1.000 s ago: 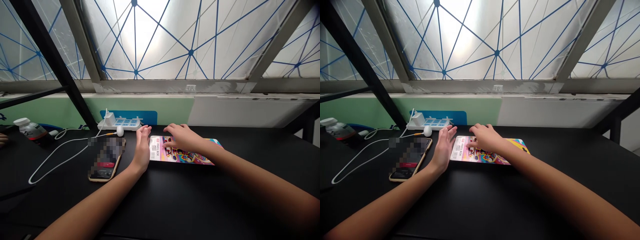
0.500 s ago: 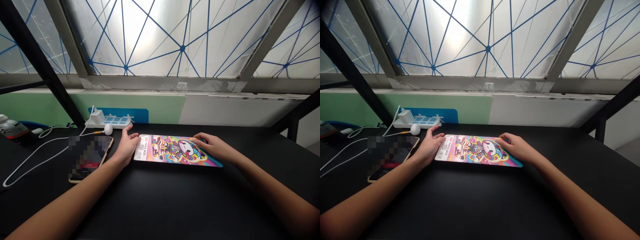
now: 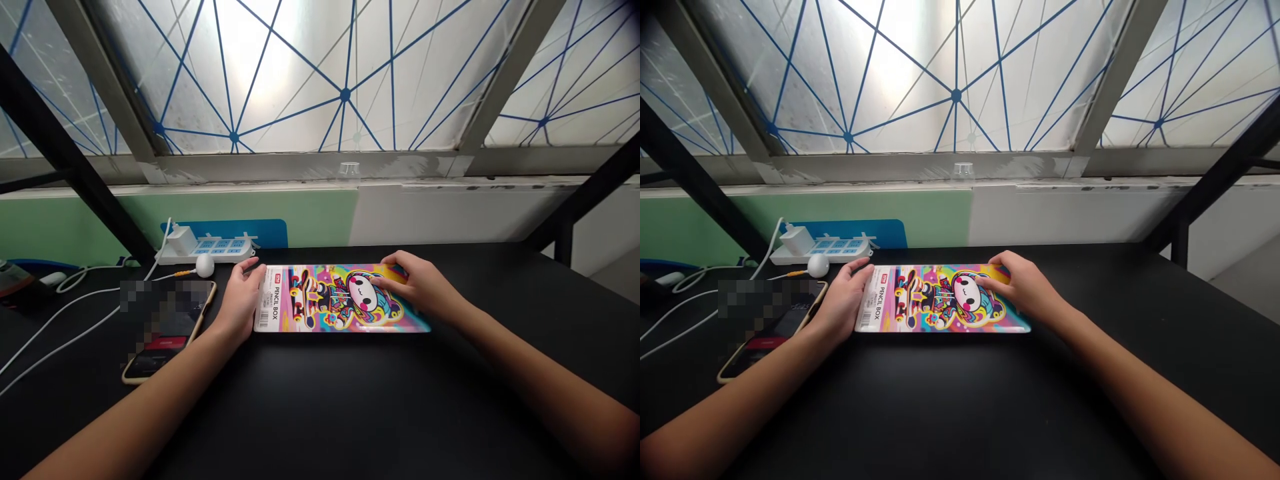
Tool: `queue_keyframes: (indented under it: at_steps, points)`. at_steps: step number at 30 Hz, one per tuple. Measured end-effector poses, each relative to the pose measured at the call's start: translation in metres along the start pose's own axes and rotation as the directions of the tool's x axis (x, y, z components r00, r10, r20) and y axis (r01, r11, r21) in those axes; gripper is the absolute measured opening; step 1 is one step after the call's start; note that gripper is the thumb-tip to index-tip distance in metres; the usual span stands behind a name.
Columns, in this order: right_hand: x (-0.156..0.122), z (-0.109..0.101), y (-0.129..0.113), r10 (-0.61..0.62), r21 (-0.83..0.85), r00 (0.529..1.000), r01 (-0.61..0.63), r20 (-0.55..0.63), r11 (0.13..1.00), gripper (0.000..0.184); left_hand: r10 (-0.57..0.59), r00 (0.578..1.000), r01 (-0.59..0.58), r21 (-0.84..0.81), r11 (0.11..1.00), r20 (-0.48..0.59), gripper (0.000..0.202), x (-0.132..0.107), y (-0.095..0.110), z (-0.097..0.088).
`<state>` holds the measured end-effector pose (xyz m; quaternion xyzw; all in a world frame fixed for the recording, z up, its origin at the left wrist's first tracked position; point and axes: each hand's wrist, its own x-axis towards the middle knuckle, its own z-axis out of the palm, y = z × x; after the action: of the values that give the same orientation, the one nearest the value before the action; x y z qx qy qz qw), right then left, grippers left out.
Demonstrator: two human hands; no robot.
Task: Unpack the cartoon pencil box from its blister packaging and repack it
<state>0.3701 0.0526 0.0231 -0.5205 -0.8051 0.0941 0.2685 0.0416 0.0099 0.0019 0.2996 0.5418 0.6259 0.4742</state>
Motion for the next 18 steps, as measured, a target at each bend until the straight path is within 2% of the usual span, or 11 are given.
queue_keyframes:
  at_steps: [3, 5, 7, 11, 18]
  points:
    - [-0.002, -0.006, -0.007, -0.102, -0.033, 0.984, 0.099, -0.145, 0.995, 0.049, 0.119, 0.99, -0.118, -0.017, 0.993, 0.079, 0.025, -0.003, -0.004, 0.001]
    - [-0.005, -0.01, -0.012, -0.174, -0.064, 0.963, 0.165, -0.203, 0.984, 0.045, 0.243, 0.962, -0.244, -0.01, 0.97, 0.124, 0.025, -0.006, -0.005, 0.0]
    - [-0.008, -0.013, -0.018, -0.224, -0.089, 0.949, 0.209, -0.223, 0.974, 0.04, 0.346, 0.931, -0.345, -0.03, 0.938, 0.119, 0.024, -0.009, -0.003, 0.0]
    - [-0.018, -0.017, -0.03, -0.281, -0.104, 0.948, 0.268, -0.151, 0.958, 0.034, 0.438, 0.895, -0.43, -0.101, 0.897, 0.085, 0.04, -0.013, 0.006, -0.002]
    - [-0.035, -0.031, -0.036, -0.18, -0.071, 0.979, 0.186, 0.092, 0.98, 0.032, 0.385, 0.878, -0.397, -0.015, 0.918, 0.284, 0.045, -0.009, 0.024, -0.007]
